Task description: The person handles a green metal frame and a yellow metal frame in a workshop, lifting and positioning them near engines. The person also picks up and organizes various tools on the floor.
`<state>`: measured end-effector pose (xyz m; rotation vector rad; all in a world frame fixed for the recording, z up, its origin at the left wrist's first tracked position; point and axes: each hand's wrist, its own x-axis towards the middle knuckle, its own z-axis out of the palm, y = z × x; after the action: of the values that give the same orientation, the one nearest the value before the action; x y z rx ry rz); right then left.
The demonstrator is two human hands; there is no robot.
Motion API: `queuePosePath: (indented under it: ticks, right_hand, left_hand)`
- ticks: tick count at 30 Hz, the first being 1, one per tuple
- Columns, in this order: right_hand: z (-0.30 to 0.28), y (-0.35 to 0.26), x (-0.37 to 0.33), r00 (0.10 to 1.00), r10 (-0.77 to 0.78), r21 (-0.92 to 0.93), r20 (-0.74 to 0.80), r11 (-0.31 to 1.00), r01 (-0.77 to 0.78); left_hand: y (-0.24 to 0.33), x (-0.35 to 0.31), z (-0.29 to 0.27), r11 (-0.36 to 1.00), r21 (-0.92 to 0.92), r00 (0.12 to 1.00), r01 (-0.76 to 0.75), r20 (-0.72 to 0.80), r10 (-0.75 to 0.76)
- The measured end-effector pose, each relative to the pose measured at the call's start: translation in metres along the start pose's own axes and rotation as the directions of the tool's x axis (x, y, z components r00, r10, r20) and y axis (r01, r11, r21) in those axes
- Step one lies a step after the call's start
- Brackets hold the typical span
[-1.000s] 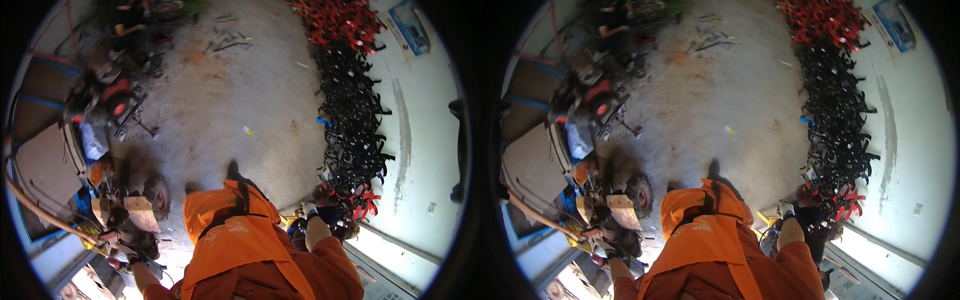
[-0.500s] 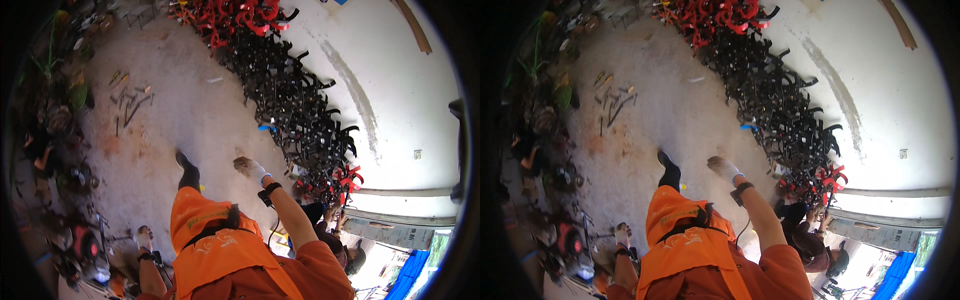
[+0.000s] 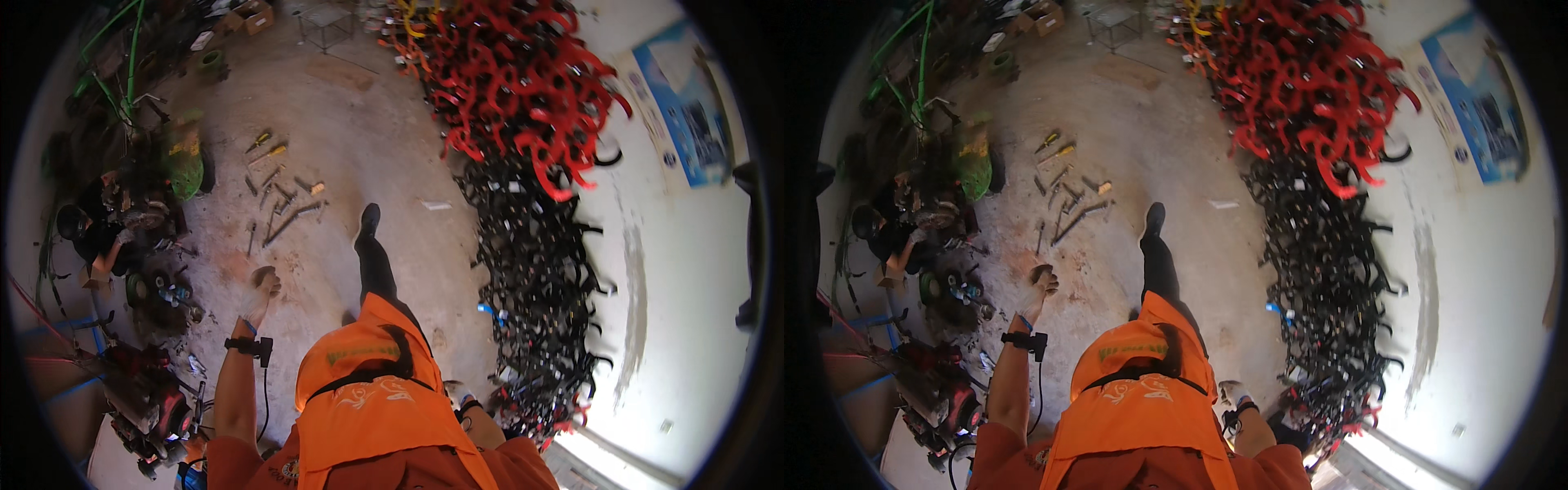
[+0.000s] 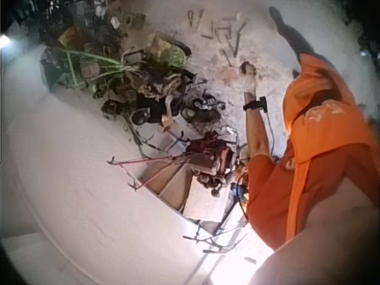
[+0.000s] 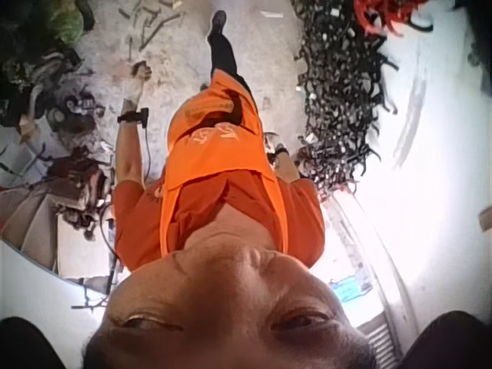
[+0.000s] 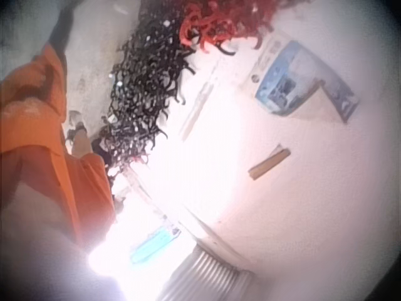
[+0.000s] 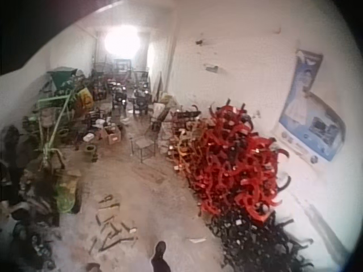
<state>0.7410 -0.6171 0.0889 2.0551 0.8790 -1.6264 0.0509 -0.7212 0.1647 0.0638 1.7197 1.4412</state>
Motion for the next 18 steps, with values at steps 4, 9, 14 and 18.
queuePosePath:
  ticks: [4,9,14,18]
  right_hand:
    - [-0.010,-0.171,0.038,0.997,-0.045,-0.250,0.062,0.966,0.059]
    - [-0.049,-0.544,0.037,0.893,-0.421,-0.328,0.161,0.830,0.450]
    - [-0.033,-0.912,-0.088,0.433,-0.893,-0.572,0.126,0.291,0.767]
    - [0.015,-1.070,-0.151,0.487,-0.835,-0.054,0.258,0.490,0.870]
  left_hand:
    - [0.048,0.105,0.008,0.985,-0.119,0.988,0.121,-0.078,-0.130]
    - [0.116,0.199,0.018,0.982,-0.178,0.963,0.060,-0.249,-0.105]
    - [0.142,0.249,0.026,0.949,-0.288,0.899,0.127,-0.370,-0.233]
    - [0.125,0.289,0.038,0.875,-0.391,0.828,0.285,-0.360,-0.431]
